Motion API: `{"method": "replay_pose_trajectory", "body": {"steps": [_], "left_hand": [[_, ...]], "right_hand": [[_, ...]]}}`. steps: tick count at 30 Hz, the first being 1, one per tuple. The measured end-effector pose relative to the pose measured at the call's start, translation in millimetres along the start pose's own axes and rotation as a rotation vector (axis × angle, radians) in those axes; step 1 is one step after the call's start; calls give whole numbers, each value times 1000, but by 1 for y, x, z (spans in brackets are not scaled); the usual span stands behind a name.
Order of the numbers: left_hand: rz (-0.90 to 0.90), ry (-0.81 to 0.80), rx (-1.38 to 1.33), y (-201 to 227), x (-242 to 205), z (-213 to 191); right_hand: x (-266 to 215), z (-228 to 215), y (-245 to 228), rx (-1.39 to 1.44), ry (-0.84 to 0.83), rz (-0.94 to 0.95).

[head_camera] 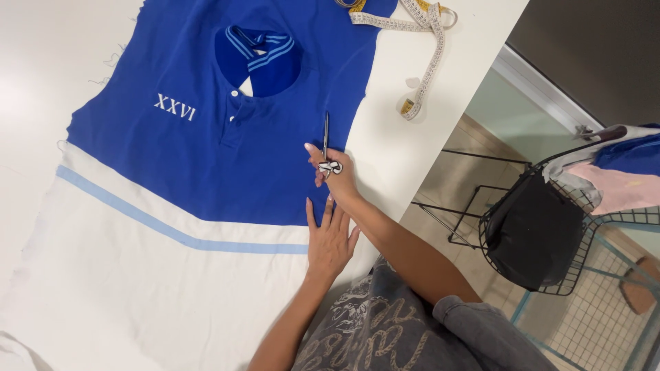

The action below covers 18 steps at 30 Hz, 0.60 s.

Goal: The person uses scissors to cut the sleeves off a blue polo shirt laid out on a white table. After removing the sleeves, the person smooths the fabric and uses a measuring tape to measure the side seam of the shirt.

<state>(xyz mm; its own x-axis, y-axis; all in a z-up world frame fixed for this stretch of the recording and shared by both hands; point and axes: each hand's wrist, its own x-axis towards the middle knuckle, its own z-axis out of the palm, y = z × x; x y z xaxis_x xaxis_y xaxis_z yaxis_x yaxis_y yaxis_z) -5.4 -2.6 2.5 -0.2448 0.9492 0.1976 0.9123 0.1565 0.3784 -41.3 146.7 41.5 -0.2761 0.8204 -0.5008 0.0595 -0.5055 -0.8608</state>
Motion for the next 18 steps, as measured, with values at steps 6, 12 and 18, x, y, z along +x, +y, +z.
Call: {"method": "replay_pose_trajectory", "body": {"steps": [6, 12, 18], "left_hand": [[-8, -10, 0, 2, 5, -12], [-4, 1, 18, 2, 2, -8], [-9, 9, 18, 4, 4, -12]], "right_hand": [[6, 8, -10, -2, 29, -20], [10, 7, -12, -3, 42, -25], [16, 7, -15, 20, 27, -28]]}}
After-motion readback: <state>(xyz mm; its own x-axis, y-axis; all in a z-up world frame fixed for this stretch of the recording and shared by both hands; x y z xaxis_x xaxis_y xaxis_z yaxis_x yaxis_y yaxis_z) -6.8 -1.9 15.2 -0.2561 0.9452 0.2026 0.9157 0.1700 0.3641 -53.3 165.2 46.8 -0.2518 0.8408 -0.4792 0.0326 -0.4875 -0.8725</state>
